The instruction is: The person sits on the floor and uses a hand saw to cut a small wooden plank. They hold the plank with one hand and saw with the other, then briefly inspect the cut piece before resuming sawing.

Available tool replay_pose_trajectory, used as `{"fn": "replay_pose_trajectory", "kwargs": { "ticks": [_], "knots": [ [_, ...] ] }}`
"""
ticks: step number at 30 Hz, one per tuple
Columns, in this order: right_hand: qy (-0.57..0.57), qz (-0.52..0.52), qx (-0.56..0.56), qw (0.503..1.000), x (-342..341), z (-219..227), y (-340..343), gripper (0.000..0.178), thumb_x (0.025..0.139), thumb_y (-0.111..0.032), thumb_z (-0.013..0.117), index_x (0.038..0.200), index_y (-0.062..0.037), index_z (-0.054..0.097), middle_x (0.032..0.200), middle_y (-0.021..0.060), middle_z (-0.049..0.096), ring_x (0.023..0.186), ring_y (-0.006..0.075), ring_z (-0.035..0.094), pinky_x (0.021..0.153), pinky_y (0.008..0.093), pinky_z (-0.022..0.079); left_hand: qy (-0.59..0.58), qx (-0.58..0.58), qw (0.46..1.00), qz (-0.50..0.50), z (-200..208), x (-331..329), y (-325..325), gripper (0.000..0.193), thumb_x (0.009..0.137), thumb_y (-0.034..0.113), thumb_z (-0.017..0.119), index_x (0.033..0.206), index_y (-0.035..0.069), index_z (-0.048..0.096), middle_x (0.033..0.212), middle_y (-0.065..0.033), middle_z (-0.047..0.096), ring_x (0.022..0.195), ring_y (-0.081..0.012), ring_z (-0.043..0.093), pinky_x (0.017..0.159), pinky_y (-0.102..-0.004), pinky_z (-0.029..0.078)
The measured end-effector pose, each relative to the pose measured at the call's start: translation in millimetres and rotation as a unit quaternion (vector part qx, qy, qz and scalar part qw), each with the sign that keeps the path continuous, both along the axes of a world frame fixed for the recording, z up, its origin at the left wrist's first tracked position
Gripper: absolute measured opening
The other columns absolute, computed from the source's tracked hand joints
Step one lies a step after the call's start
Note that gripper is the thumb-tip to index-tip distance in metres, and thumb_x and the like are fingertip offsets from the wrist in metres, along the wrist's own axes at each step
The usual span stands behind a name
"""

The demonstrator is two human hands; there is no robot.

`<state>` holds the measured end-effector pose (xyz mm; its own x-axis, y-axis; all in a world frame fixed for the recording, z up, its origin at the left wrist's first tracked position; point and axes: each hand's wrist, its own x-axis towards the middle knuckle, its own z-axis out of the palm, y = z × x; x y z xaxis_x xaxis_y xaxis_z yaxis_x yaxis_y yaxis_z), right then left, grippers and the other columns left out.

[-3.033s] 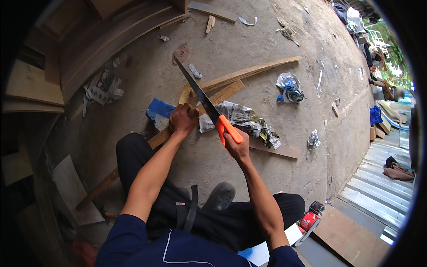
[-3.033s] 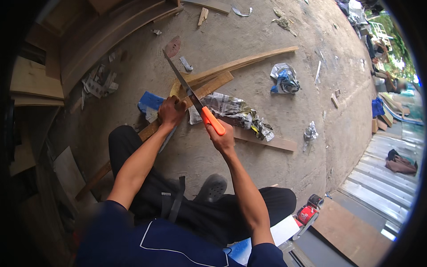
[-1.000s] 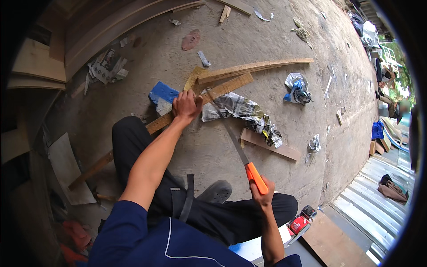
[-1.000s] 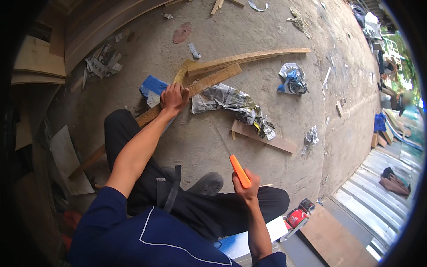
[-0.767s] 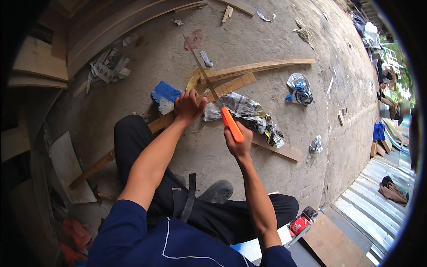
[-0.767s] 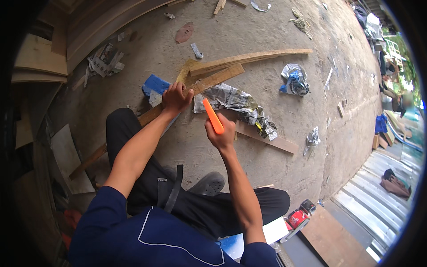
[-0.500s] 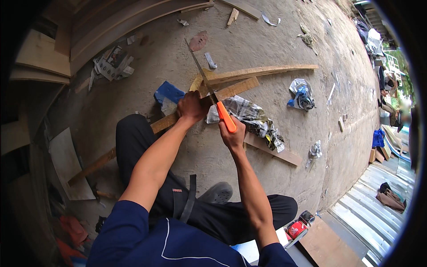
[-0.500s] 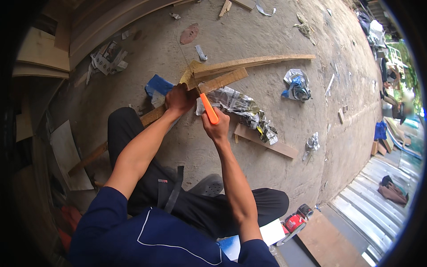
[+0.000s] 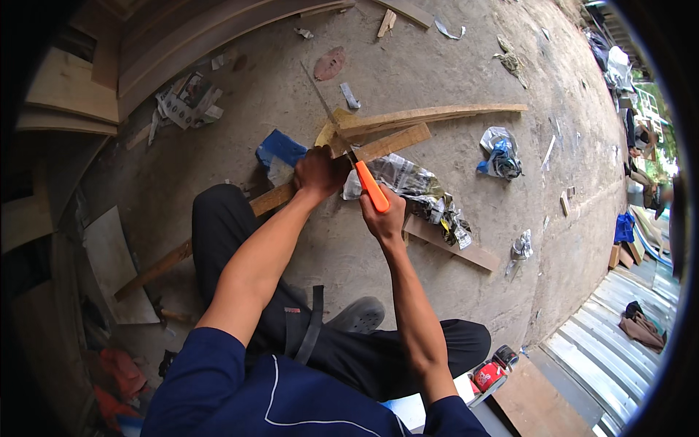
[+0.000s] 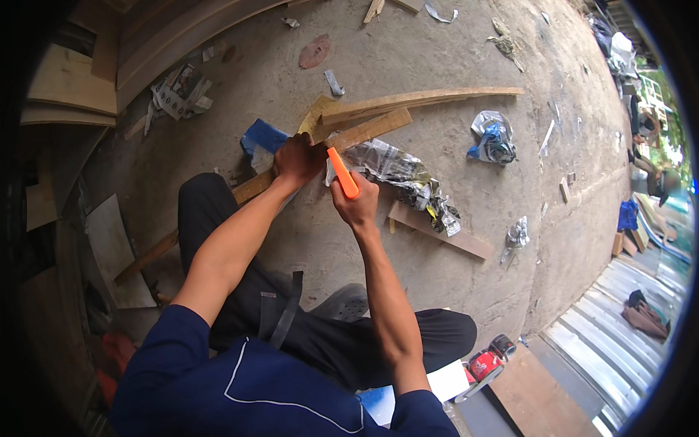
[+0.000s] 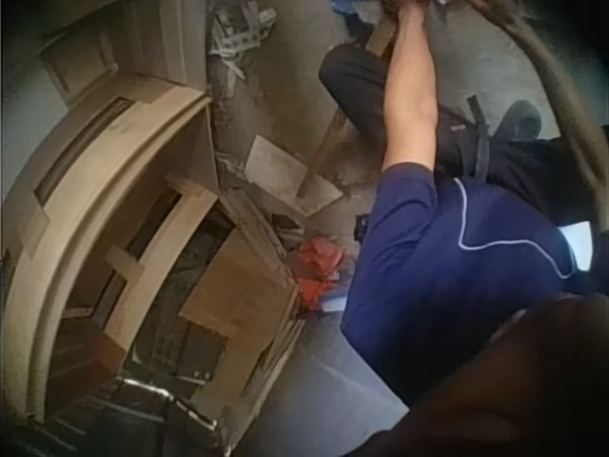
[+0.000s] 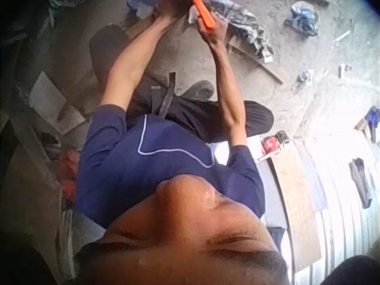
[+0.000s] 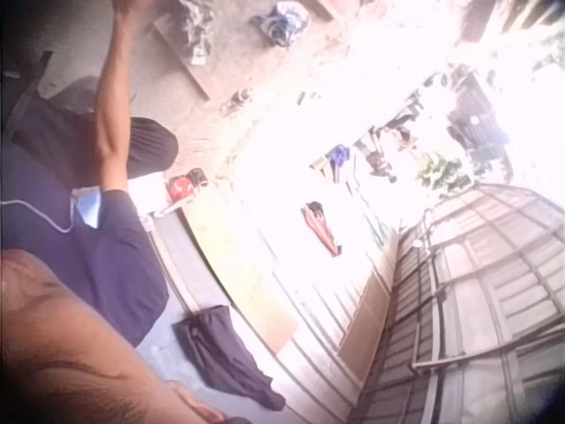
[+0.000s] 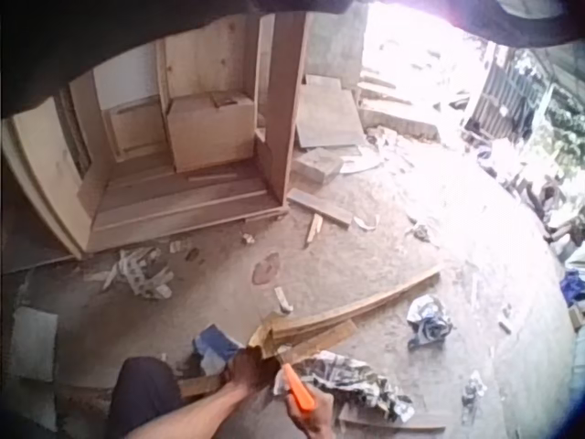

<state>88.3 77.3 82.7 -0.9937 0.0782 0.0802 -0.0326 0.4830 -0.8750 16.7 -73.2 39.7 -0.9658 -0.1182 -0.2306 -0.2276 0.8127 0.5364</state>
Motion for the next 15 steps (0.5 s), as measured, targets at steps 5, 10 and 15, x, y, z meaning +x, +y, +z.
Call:
{"fn": "replay_pose_trajectory", "kwargs": {
  "ticks": [5,10,15],
  "knots": [
    [-0.018,-0.005,-0.015,1.0,7,1,7,0.014,0.077,-0.011,0.069,0.073,-0.001,0.059,0.06,0.0156,0.058,0.052,0.0264,0.06,0.054,0.0323,0.047,0.017,-0.012,0.999,-0.03,-1,0,-3,0.049,0.078,0.047,0.06,0.091,0.0,0.067,0.097,-0.0218,0.067,0.096,-0.0375,0.064,0.085,-0.0462,0.049],
    [-0.024,0.0,-0.014,1.0,3,4,5,0.015,0.078,-0.011,0.069,0.073,-0.0005,0.059,0.06,0.015,0.057,0.051,0.0248,0.059,0.054,0.0318,0.046,-0.027,0.002,1.0,0.004,14,-4,1,0.047,0.078,0.045,0.059,0.087,-0.001,0.067,0.093,-0.0237,0.068,0.092,-0.041,0.066,0.08,-0.048,0.051],
    [-0.015,-0.004,0.003,1.0,10,-1,1,0.014,0.077,-0.01,0.068,0.073,-0.001,0.058,0.059,0.0154,0.057,0.051,0.0251,0.06,0.053,0.0316,0.046,-0.002,0.013,1.0,0.009,4,-2,-2,0.047,0.078,0.044,0.058,0.086,-0.001,0.067,0.092,-0.0254,0.067,0.091,-0.0426,0.065,0.079,-0.0482,0.051]
  ]
}}
